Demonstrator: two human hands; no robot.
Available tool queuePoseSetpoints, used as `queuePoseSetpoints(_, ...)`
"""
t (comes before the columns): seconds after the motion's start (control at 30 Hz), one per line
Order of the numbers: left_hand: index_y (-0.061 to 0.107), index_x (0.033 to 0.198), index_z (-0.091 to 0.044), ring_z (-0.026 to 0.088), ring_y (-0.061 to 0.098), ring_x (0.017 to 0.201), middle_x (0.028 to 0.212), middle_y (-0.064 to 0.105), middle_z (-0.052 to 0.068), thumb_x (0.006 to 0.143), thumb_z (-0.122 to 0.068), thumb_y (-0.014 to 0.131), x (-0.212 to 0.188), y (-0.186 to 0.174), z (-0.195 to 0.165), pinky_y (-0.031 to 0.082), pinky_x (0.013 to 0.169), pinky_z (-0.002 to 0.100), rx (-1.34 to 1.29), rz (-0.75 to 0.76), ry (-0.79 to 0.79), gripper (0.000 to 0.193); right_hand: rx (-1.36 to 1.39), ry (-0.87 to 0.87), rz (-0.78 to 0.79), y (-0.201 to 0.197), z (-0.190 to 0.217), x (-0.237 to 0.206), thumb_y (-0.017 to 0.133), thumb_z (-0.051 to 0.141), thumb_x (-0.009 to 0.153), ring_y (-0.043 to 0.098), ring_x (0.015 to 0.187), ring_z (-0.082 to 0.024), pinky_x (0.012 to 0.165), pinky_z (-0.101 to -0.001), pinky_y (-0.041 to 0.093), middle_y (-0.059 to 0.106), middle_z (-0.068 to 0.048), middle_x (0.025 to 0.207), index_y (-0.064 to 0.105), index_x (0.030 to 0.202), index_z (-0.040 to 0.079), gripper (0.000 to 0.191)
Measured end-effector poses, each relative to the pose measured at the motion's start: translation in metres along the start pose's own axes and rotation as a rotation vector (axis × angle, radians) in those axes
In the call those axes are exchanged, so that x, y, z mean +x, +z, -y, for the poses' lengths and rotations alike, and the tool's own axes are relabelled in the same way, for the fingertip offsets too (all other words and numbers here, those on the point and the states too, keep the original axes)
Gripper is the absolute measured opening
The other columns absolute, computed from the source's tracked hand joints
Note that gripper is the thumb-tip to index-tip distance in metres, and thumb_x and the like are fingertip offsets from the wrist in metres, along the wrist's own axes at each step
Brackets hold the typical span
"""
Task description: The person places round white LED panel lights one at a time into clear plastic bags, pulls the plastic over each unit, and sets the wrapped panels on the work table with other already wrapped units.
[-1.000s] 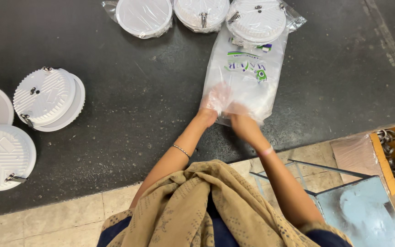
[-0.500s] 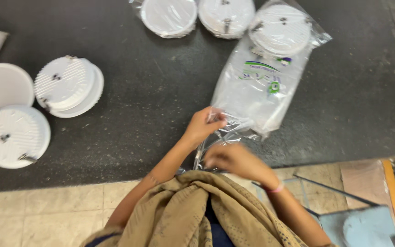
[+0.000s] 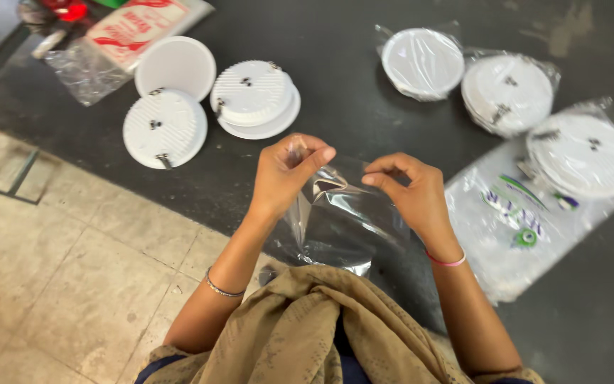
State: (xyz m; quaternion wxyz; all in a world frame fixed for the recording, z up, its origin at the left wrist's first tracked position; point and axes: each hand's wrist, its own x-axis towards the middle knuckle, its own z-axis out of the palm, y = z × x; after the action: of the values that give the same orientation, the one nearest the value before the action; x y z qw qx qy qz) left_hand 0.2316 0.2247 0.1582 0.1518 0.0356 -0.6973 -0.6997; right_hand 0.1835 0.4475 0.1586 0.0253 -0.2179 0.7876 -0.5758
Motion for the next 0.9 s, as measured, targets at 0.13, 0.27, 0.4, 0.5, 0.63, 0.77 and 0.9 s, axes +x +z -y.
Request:
queuePoseSetpoints(0.13, 0.077, 0.095, -0.004, 0.003, 0.066, 0.076, 0.084, 0.074, -0.004, 0.088, -0.013, 0.079, 0.0, -0.032, -0.004, 0.053, 0.068, 0.019, 0.122, -0.084, 0.119, 0.012, 0.123, 0.017, -0.056, 0.021, 0.002, 0.018, 0.079, 0.007, 0.089, 0.065, 0.078, -0.006, 0.071, -0.0218, 0.05, 0.075, -0.002, 0.087, 0.077, 0.097, 0.003, 0.009)
queuePoseSetpoints(0.27, 0.075, 0.093, -0.004, 0.003, 0.062, 0.069, 0.077, 0.073, -0.001, 0.09, -0.01, 0.077, -0.005, -0.04, 0.006, 0.05, 0.062, 0.021, 0.226, -0.199, 0.138, 0.007, 0.04, -0.09, -0.128, 0.043, -0.002, 0.026, 0.075, 0.009, 0.093, 0.064, 0.074, -0.004, 0.068, -0.0207, 0.05, 0.072, 0.0, 0.081, 0.074, 0.095, 0.003, 0.007)
queuePoseSetpoints(0.4, 0.074, 0.095, -0.003, 0.007, 0.051, 0.059, 0.067, 0.065, 0.004, 0.099, -0.012, 0.071, -0.005, -0.041, 0.015, 0.042, 0.055, 0.025, 0.361, -0.258, 0.151, 0.01, -0.047, -0.048, -0.153, 0.065, -0.006, 0.026, 0.071, 0.014, 0.099, 0.054, 0.062, -0.007, 0.058, -0.0237, 0.042, 0.063, -0.003, 0.067, 0.074, 0.095, 0.002, 0.013)
queuePoseSetpoints(0.5, 0.072, 0.095, -0.001, 0.011, 0.046, 0.055, 0.067, 0.062, 0.007, 0.101, -0.012, 0.07, -0.001, -0.044, 0.017, 0.041, 0.053, 0.027, 0.485, -0.26, 0.166, 0.013, -0.098, -0.029, -0.188, 0.075, -0.006, 0.026, 0.069, 0.017, 0.105, 0.05, 0.063, -0.009, 0.059, -0.0255, 0.042, 0.059, -0.006, 0.066, 0.067, 0.088, -0.001, 0.025)
queuePoseSetpoints(0.63, 0.073, 0.096, -0.002, 0.008, 0.059, 0.064, 0.079, 0.069, 0.005, 0.093, -0.008, 0.075, 0.004, -0.055, 0.016, 0.049, 0.06, 0.025, 0.379, -0.212, 0.295, 0.007, -0.093, -0.347, -0.148, 0.066, -0.006, 0.026, 0.072, 0.012, 0.098, 0.058, 0.076, -0.007, 0.068, -0.0237, 0.047, 0.068, -0.006, 0.089, 0.074, 0.102, 0.0, 0.013)
queuePoseSetpoints(0.77, 0.073, 0.09, -0.003, 0.007, 0.059, 0.061, 0.079, 0.075, 0.002, 0.085, -0.005, 0.08, 0.008, -0.062, 0.016, 0.048, 0.056, 0.025, 0.277, -0.189, 0.136, 0.008, 0.169, -0.105, -0.167, 0.067, -0.008, 0.029, 0.074, 0.011, 0.095, 0.058, 0.074, -0.004, 0.066, -0.022, 0.047, 0.069, -0.001, 0.085, 0.073, 0.098, 0.001, 0.01)
queuePoseSetpoints(0.9, 0.073, 0.093, -0.003, 0.005, 0.063, 0.066, 0.079, 0.073, 0.001, 0.092, -0.005, 0.073, 0.005, -0.054, 0.024, 0.051, 0.06, 0.023, 0.302, -0.157, 0.252, 0.002, 0.092, -0.04, -0.217, 0.081, -0.008, 0.024, 0.071, 0.015, 0.1, 0.053, 0.066, -0.004, 0.061, -0.0221, 0.043, 0.062, 0.002, 0.073, 0.072, 0.094, 0.001, 0.014)
